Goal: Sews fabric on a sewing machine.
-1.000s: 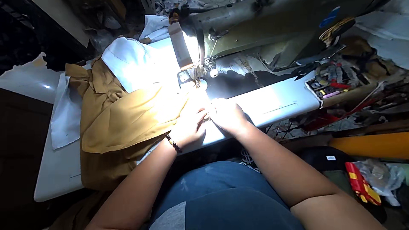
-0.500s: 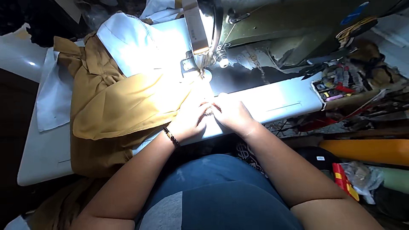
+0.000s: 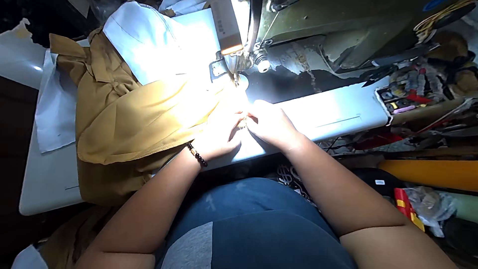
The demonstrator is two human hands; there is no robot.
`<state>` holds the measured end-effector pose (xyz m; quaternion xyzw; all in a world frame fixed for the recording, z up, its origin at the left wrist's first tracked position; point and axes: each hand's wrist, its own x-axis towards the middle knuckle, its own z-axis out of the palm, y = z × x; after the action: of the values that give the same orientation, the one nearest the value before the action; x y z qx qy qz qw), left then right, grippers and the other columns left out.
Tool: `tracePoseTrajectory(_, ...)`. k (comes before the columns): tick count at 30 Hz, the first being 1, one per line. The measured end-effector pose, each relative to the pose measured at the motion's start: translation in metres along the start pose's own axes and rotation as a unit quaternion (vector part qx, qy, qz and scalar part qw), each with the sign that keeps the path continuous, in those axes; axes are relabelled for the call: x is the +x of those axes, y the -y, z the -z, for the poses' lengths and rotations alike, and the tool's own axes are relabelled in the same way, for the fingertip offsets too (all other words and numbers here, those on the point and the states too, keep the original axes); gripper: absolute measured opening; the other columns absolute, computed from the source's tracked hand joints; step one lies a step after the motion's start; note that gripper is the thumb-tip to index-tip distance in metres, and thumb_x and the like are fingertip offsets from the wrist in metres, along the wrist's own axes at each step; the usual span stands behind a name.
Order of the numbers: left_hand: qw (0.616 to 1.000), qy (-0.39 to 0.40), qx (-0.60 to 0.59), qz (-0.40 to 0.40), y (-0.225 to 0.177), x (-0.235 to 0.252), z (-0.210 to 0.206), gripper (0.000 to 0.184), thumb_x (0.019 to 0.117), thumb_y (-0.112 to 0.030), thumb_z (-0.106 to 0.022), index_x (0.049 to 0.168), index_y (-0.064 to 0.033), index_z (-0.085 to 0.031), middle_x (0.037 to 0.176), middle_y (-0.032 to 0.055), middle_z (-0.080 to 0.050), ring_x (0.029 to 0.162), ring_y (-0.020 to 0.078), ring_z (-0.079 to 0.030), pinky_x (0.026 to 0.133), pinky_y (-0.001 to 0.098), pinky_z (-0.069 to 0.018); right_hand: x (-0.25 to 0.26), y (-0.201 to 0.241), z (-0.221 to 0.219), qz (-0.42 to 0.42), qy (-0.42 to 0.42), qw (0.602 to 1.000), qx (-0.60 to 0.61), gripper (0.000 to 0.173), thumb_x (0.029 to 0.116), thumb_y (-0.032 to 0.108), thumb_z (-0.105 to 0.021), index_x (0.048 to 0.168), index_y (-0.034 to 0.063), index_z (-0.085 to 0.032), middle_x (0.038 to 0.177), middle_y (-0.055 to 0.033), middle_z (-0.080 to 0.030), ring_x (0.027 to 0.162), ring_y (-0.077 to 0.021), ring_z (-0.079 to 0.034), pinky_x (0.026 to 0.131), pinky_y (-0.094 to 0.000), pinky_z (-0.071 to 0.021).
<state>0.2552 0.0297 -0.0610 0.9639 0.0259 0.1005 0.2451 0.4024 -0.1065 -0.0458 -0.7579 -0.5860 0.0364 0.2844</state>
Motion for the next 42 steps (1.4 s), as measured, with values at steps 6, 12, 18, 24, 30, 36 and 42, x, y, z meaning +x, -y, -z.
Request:
tracePoseTrajectory(6,0.999,0.005,0.036,0.030,0.023,0.032,0.012,0.046,0.0968,-0.030,-0.052,0.136,-0.0072,-0.063,0.145,0.0084,-0.059,0.130,0.0226,-0.058,0.106,0.0450,-0.0463,0.039,-0.013,-0.003,-0.027,0.002,0.999,0.024,0.020,0.0943,0.011,-0.061,0.104,0.0009,-0.076,0.097,-0.0171,-0.070,0.094,-0.0304,-0.069,0.085,-0.0451,-0.0558)
tracePoseTrajectory(12,0.989,-0.025,0.106,0.100,0.028,0.055,0.015,0.036,0.1030,-0.028,-0.050,0.128,-0.0065,-0.065,0.123,0.0194,-0.063,0.122,0.0385,-0.057,0.105,0.0590,-0.0391,0.059,-0.020,-0.005,-0.090,0.035,0.995,0.020,0.025,0.1019,0.016,-0.056,0.113,0.0017,-0.073,0.107,-0.0180,-0.067,0.102,-0.0309,-0.067,0.091,-0.0469,-0.0538)
tracePoseTrajectory(18,0.978,-0.038,0.082,0.186,0.009,0.062,0.021,0.036,0.1105,-0.020,-0.040,0.122,0.0041,-0.064,0.117,0.0237,-0.067,0.114,0.0372,-0.065,0.099,0.0523,-0.0490,0.055,-0.020,0.003,-0.168,0.041,0.981,0.086,0.036,0.0928,0.032,-0.075,0.108,-0.0006,-0.072,0.110,-0.0175,-0.066,0.105,-0.0309,-0.061,0.094,-0.0513,-0.0468)
tracePoseTrajectory(24,0.962,-0.014,0.194,0.191,-0.009,-0.003,0.060,0.060,0.0894,-0.028,-0.072,0.145,-0.0129,-0.056,0.144,0.0188,-0.056,0.137,0.0421,-0.048,0.104,0.0677,-0.0372,0.072,-0.007,0.001,-0.218,0.048,0.970,0.093,0.029,0.0944,0.028,-0.072,0.092,-0.0005,-0.072,0.098,-0.0171,-0.071,0.099,-0.0323,-0.066,0.090,-0.0591,-0.0466)
tracePoseTrajectory(30,0.909,-0.068,0.191,0.364,0.063,-0.174,0.163,0.025,0.0992,-0.013,-0.066,0.113,0.0080,-0.069,0.119,0.0338,-0.064,0.115,0.0542,-0.060,0.096,0.0743,-0.0430,0.057,-0.012,0.023,-0.182,0.149,0.966,0.110,0.026,0.0970,0.024,-0.069,0.087,0.0001,-0.070,0.089,-0.0159,-0.068,0.088,-0.0294,-0.065,0.080,-0.0532,-0.0491)
tracePoseTrajectory(36,0.934,-0.234,0.101,0.252,0.063,-0.189,0.205,0.041,0.1110,-0.029,-0.041,0.128,0.0060,-0.056,0.126,0.0194,-0.061,0.118,0.0155,-0.060,0.104,0.0340,-0.0475,0.075,0.000,0.012,-0.342,-0.028,0.791,0.506,0.016,0.1017,0.016,-0.063,0.113,0.0068,-0.056,0.093,-0.0044,-0.064,0.056,-0.0049,-0.057,0.046,-0.0168,-0.0454)
tracePoseTrajectory(42,0.939,-0.245,0.119,0.210,0.090,-0.150,0.234,0.044,0.1115,-0.038,-0.038,0.129,-0.0006,-0.054,0.118,0.0170,-0.062,0.109,0.0097,-0.061,0.098,0.0316,-0.0488,0.054,0.003,-0.008,-0.286,-0.083,0.806,0.511,0.019,0.1031,0.017,-0.062,0.111,0.0043,-0.051,0.091,-0.0088,-0.069,0.066,-0.0143,-0.069,0.055,-0.0275,-0.0581)
